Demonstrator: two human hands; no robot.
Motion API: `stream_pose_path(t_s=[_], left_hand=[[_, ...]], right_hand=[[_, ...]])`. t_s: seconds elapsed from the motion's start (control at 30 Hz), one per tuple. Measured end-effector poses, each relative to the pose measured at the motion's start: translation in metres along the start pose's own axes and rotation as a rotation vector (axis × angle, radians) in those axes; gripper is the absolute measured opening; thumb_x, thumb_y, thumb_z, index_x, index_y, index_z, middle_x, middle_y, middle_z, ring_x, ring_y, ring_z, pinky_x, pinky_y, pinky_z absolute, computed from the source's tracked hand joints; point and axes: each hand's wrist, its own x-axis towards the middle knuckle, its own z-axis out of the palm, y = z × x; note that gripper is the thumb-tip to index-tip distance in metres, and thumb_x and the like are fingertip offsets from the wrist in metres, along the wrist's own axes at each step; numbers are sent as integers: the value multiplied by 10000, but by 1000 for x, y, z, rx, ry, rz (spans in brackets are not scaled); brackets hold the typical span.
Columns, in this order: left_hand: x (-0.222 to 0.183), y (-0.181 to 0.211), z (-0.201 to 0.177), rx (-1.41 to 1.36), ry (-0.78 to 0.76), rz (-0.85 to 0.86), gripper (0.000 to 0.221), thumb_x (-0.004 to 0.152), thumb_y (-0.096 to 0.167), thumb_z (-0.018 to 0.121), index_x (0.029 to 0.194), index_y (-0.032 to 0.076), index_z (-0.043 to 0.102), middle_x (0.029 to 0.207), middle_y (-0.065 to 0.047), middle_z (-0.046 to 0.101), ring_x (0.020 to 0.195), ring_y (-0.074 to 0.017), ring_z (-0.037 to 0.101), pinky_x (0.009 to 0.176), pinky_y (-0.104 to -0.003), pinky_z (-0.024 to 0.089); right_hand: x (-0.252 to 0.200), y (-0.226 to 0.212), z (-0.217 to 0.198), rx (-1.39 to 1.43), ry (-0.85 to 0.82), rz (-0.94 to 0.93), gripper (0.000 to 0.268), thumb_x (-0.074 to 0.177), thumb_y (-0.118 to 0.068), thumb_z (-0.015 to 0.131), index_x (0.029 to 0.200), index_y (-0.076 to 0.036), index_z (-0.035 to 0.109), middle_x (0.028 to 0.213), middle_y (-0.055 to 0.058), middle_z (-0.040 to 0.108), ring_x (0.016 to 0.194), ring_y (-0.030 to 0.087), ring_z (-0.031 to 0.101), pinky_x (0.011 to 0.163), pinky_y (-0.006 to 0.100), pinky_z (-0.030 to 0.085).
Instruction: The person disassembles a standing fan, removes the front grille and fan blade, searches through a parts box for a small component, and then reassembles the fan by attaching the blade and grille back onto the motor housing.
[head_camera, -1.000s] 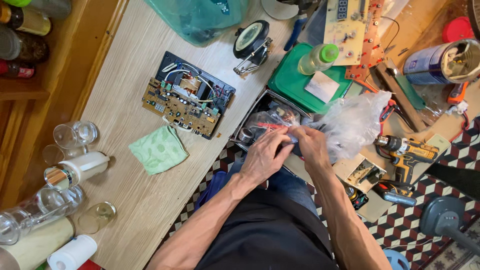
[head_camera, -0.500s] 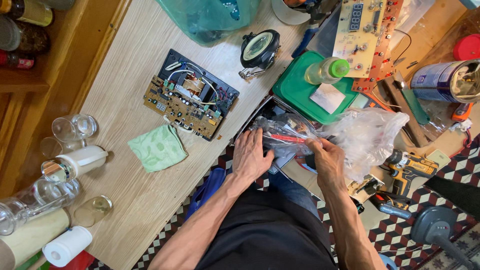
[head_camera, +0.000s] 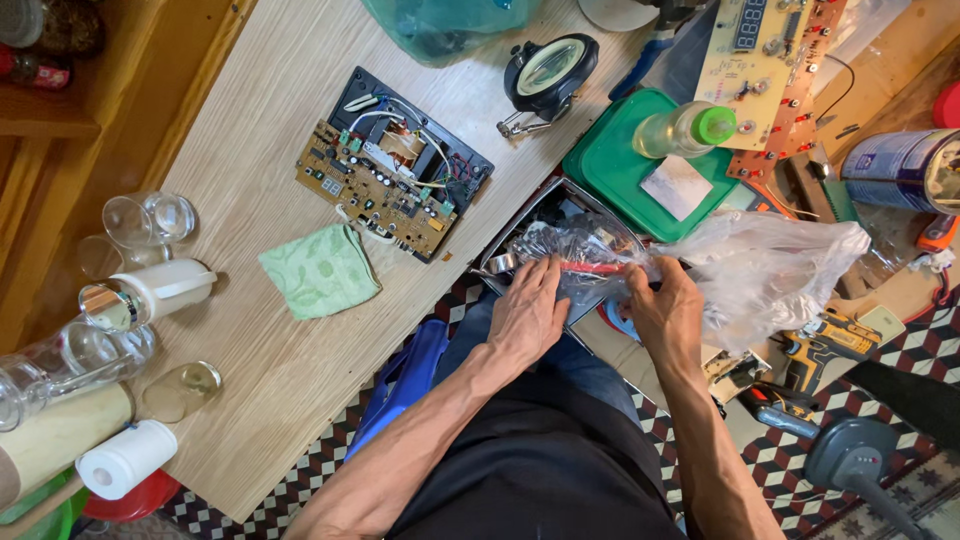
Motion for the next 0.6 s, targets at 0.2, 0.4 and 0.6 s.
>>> stream_pose_path(t_s=[0.2,0.4,0.6], left_hand=[[3,13,-20,-105,22,-45,883,793,241,772,1491,-70,328,1484,-245,462,1371,-402,451,1092,-442,435],[28,18,-29,24,260,147,960,712,340,855,1491,16,398,1443,-229,500,1299,-407,497,1006,-511,469],[63,-10,-39,-121,123,-129,350,999,193,585,1344,138,605,1229,-90,712,972,-258,746,778,-389,627]], right_hand=[[2,4,-3,337,-196,18,302,958,-235,700,1095,34,690,854,84,698,672,128,669,584,265,560],[15,-29,7,278,-379,-201,305,1008,-225,640,1134,39,729,964,111,731,784,121,647,666,234,546],[10,-25,-22,520,-199,-137,268,980,-121,563,1177,26,670,1023,130,743,768,146,688,633,298,624]])
